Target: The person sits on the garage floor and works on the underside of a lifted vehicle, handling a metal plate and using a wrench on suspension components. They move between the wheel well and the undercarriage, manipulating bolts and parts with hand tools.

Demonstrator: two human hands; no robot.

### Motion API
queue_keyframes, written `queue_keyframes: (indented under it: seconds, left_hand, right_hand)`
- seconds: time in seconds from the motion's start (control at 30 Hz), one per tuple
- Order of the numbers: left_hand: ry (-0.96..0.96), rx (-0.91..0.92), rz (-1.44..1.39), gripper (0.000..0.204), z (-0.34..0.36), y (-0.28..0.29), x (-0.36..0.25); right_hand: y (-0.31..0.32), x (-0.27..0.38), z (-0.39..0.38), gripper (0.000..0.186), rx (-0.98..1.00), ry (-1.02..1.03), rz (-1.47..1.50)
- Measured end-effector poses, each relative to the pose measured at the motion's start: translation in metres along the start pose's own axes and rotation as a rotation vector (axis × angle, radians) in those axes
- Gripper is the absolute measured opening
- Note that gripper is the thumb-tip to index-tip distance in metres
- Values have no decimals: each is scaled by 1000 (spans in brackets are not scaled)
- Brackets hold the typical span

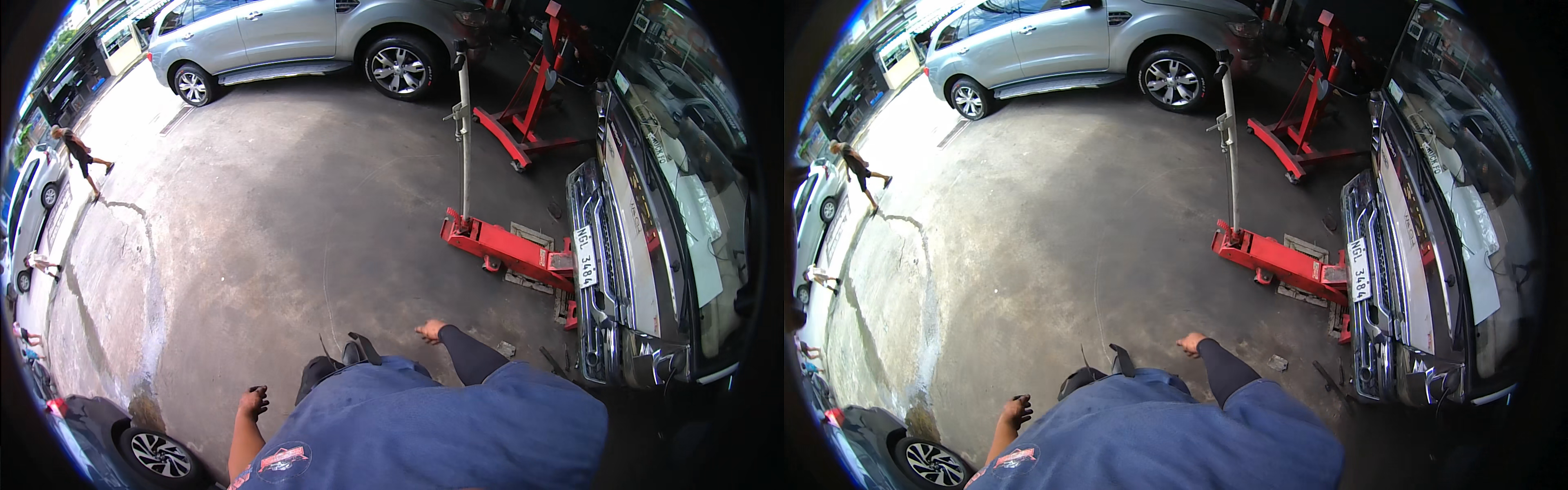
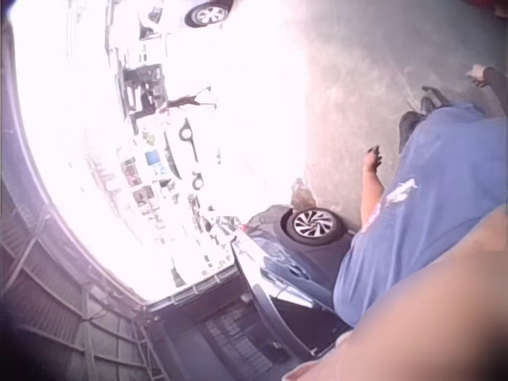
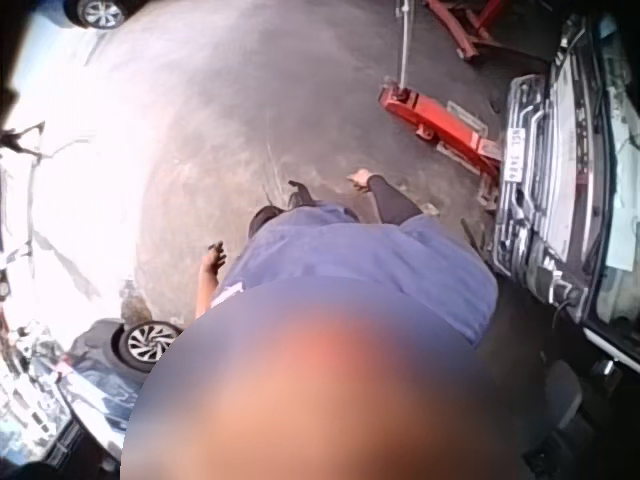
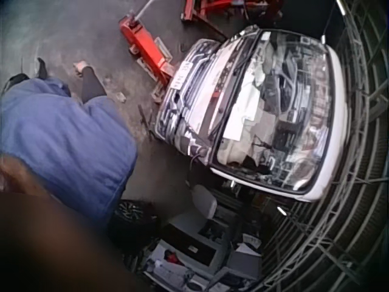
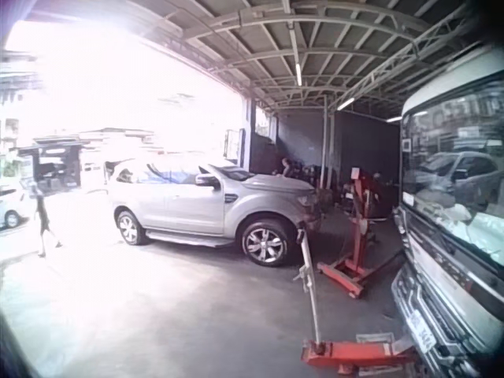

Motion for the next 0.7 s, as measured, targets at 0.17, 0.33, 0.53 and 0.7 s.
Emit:
queue_keyframes:
  seconds: [0.17, 0.33, 0.53, 0.7]
  left_hand:
    - [131, 96, -153, 49, 46, -17, -120]
    - [254, 92, -2, 47, 117, -14, -266]
    - [183, 50, 167, 44, 167, -15, -561]
    - [-178, -34, 327, 35, 170, -63, -889]
  right_hand:
    - [105, 238, 80, 50, -208, 374, -168]
    - [200, 334, 172, 45, -246, 387, -71]
    - [253, 286, 223, 36, -224, -289, -73]
    - [273, 278, 266, 42, -154, -323, 263]
Point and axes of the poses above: each hand's wrist, its own z-axis towards the middle knuckle, its own y-axis out of the back of the hand, x = y × z, the point moved 3 cm from there along z, towards the middle knuckle, and after that the axes turned 14 degrees about y, right-handed, at the moved point
